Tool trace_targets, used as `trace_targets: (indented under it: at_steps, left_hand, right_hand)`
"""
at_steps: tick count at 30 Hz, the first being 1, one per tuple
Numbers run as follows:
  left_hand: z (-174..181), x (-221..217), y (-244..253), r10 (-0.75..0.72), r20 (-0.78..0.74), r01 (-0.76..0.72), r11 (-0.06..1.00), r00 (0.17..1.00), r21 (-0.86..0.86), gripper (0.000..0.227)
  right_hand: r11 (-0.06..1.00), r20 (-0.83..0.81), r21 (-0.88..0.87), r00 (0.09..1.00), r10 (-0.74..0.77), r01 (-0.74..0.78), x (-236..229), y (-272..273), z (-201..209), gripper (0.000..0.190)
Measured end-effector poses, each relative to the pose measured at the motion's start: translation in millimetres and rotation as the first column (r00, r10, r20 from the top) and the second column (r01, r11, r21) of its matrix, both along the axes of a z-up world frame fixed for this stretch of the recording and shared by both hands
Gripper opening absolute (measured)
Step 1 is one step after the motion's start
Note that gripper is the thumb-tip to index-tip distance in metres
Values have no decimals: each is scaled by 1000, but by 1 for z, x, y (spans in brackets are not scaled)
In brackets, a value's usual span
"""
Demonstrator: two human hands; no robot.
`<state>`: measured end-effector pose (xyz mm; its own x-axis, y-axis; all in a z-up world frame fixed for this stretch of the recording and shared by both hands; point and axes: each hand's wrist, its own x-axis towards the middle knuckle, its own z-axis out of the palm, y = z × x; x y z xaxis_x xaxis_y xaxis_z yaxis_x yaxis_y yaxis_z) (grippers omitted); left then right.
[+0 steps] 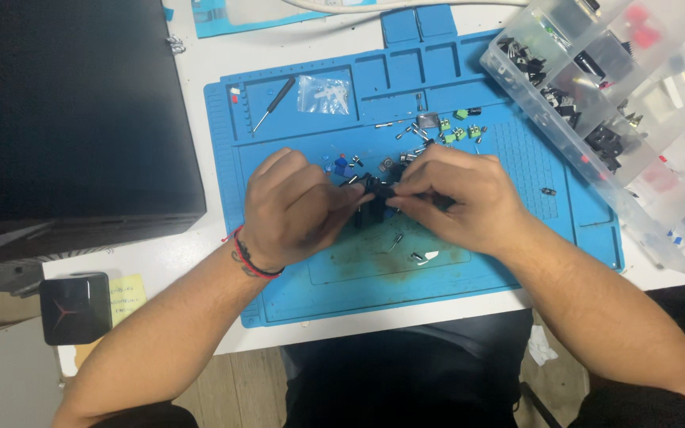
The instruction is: The person sorts a pile of small electronic components on a blue work mat, picking up items and placing them into a compartmentalized plastic organizer. The person uses a red-handled tool to manipulate some of the components during the sorting process.
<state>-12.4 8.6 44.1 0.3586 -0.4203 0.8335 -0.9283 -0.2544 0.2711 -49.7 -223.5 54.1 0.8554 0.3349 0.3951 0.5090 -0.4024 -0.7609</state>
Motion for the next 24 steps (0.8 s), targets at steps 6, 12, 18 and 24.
trace_targets:
  at_steps: [6,12,18,24]
  left_hand:
    - [-5,-1,0,-21,-118,21,1000,993,2,7]
    - [-8,1,8,-56,-226,75,994,972,75,16]
    - [-16,0,7,-40,-215,73,986,976,148,24]
    - [-11,1,4,-35,-209,74,981,977,180,26]
  right_hand:
    - [1000,21,-21,1000,10,-9,0,-2,2,6]
    - [994,145,-80,987,-69,81,3,-14,6,5]
    - [931,376,-194,900,-220,309,2,-45,22,13]
    - [676,526,-142,634,-567,723,-2,-102,38,9]
